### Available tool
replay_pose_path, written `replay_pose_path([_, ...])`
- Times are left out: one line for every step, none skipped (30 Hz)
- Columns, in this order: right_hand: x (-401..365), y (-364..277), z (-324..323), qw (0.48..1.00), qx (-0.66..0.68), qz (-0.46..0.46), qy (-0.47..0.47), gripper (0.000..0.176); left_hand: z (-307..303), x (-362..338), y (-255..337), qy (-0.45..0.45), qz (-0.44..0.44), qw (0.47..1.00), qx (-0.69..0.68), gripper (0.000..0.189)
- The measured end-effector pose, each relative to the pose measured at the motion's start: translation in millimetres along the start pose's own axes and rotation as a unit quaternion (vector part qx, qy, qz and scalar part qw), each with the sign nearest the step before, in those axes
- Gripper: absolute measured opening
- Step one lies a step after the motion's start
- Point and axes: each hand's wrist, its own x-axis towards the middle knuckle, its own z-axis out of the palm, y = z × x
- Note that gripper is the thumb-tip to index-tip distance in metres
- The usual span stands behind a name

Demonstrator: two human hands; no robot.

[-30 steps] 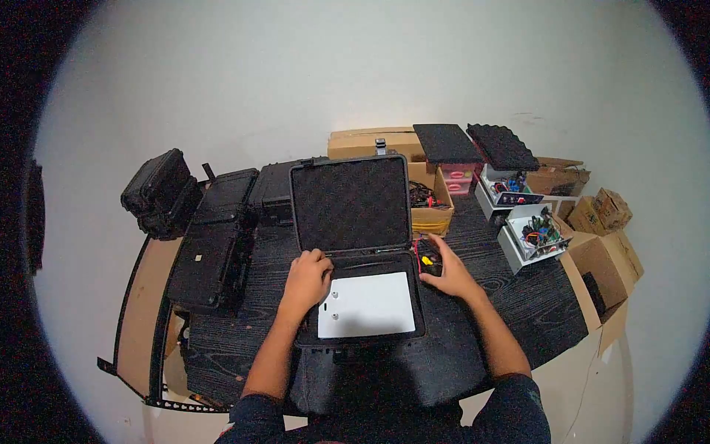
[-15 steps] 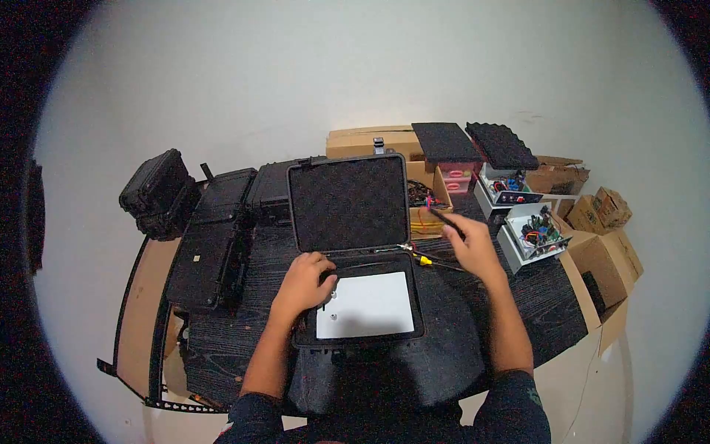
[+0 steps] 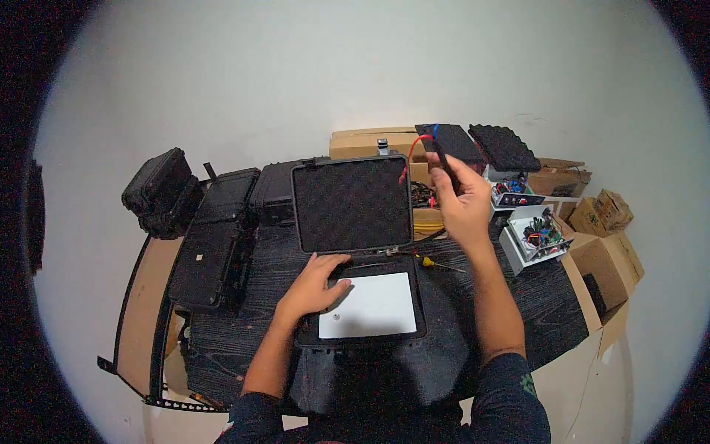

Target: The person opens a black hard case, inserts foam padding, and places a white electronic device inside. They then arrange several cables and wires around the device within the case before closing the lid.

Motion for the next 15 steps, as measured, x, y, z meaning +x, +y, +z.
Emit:
replay_pose_path([0.9, 0.1, 1.8, 0.999, 0.036, 0.015, 0.01, 0.026, 1.1, -0.2, -0.9, 0.009, 0.002, 1.0, -0.004, 0.061])
replay_pose_path([1.5, 0.1, 3.5, 0.997, 0.072, 0.031, 0.02, 0.027, 2.9, -0.1, -2.1, 0.017, 0.004, 1.0, -0.009, 0.062])
replay_pose_path([1.3, 0.4, 5.7, 0.995, 0.085, 0.034, 0.035, 0.026, 2.4, 0.2, 0.0, 0.026, 0.006, 1.0, -0.014, 0.063])
replay_pose_path([0.7, 1.2, 8.5, 0.993, 0.099, 0.037, 0.051, 0.026, 1.6, 0.2, 2.7, 0.021, -0.005, 1.0, -0.008, 0.062])
replay_pose_path([-0.2, 2.5, 11.5, 0.991, 0.113, 0.039, 0.067, 0.025, 0.2, 0.3, 6.1, 0.015, -0.015, 1.0, -0.002, 0.061])
replay_pose_path([-1.2, 4.2, 14.2, 0.988, 0.127, 0.042, 0.083, 0.025, -1.3, 0.4, 9.3, 0.01, -0.026, 1.0, 0.004, 0.06])
replay_pose_path([-4.1, 8.7, 16.7, 0.982, 0.14, 0.083, 0.09, 0.023, 0.3, 0.3, 8.6, 0.011, -0.021, 1.0, -0.01, 0.06])
replay_pose_path([-9.4, 17.4, 20.0, 0.986, 0.117, 0.101, 0.066, 0.023, 3.0, 0.5, 6.8, 0.011, -0.015, 1.0, -0.024, 0.06])
replay_pose_path([-14.8, 23.1, 25.4, 0.988, 0.093, 0.117, 0.042, 0.023, 4.1, 1.0, 6.2, 0.011, -0.009, 0.999, -0.038, 0.06])
replay_pose_path([-20.4, 26.6, 28.2, 0.988, 0.069, 0.134, 0.018, 0.023, 3.3, 2.1, 4.8, -0.023, -0.009, 0.999, -0.021, 0.059])
replay_pose_path([-25.7, 27.5, 28.0, 0.986, 0.026, 0.155, -0.055, 0.023, 0.1, 3.8, 2.7, -0.056, -0.009, 0.998, -0.003, 0.059])
replay_pose_path([-29.4, 23.4, 29.2, 0.976, -0.017, 0.174, -0.127, 0.024, -2.0, 4.7, 0.8, -0.089, -0.009, 0.996, 0.014, 0.059])
replay_pose_path([-34.9, 39.7, 27.9, 0.969, -0.079, 0.127, -0.196, 0.027, 1.1, 4.5, -3.6, -0.056, 0.012, 0.998, 0.009, 0.062])
replay_pose_path([-37.8, 44.9, 26.2, 0.953, -0.134, 0.06, -0.266, 0.029, 7.5, 3.9, -9.8, -0.024, 0.033, 0.999, 0.004, 0.065])
replay_pose_path([-39.7, 41.3, 27.4, 0.938, -0.151, 0.042, -0.31, 0.029, 5.0, 4.3, -4.0, 0.008, 0.054, 0.999, -0.002, 0.068])
